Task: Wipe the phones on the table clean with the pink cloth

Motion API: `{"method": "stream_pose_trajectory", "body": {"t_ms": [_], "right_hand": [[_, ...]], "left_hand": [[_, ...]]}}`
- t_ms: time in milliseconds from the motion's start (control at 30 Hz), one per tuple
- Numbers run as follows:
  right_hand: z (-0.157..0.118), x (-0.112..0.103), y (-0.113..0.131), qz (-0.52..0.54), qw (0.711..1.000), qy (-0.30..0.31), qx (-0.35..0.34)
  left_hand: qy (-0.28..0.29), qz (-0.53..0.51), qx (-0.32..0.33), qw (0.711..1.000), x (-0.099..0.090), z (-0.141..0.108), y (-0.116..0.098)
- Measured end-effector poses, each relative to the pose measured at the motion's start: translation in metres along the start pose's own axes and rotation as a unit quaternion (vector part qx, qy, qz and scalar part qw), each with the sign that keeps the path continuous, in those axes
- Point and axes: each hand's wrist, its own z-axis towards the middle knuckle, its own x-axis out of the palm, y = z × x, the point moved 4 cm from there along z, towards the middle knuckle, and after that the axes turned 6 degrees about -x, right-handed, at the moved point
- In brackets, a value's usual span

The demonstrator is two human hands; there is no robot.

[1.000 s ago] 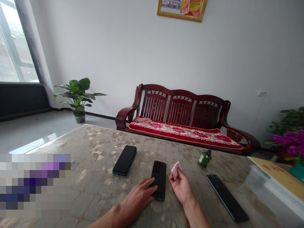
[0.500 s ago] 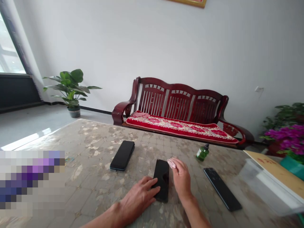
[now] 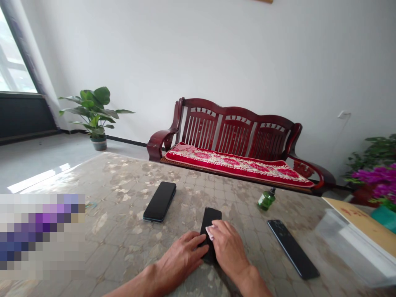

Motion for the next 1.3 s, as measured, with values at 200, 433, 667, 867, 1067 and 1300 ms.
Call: {"method": "stream_pose_trajectory", "body": {"t_ms": [200, 433, 667, 867, 1067, 1300], "right_hand": [[-0.012, 0.009, -0.002, 0.021, 0.999, -0.016, -0.019], [0.038, 0.017, -0.030, -0.053, 0.998, -0.031, 0.028], [0.004, 0.018, -0.011, -0.095, 0.995, 0.001, -0.036], [0.024, 0.021, -0.013, -0.102, 0.994, 0.023, -0.012], [0.056, 0.026, -0.016, -0.089, 0.996, 0.032, 0.008], [0.029, 0.016, -0.001, -0.064, 0.993, 0.088, -0.049]], "left_hand": [[0.003, -0.001, 0.003, 1.000, -0.002, 0.000, 0.000], [0.013, 0.011, -0.002, 1.000, -0.003, -0.002, 0.002], [0.000, -0.033, -0.001, 0.999, -0.003, -0.001, 0.002], [-0.001, -0.042, -0.002, 0.999, -0.002, -0.001, 0.003], [-0.036, 0.007, 0.039, 0.999, 0.003, -0.001, 0.005], [-0.059, 0.036, 0.048, 0.996, 0.009, 0.000, 0.007]]}}
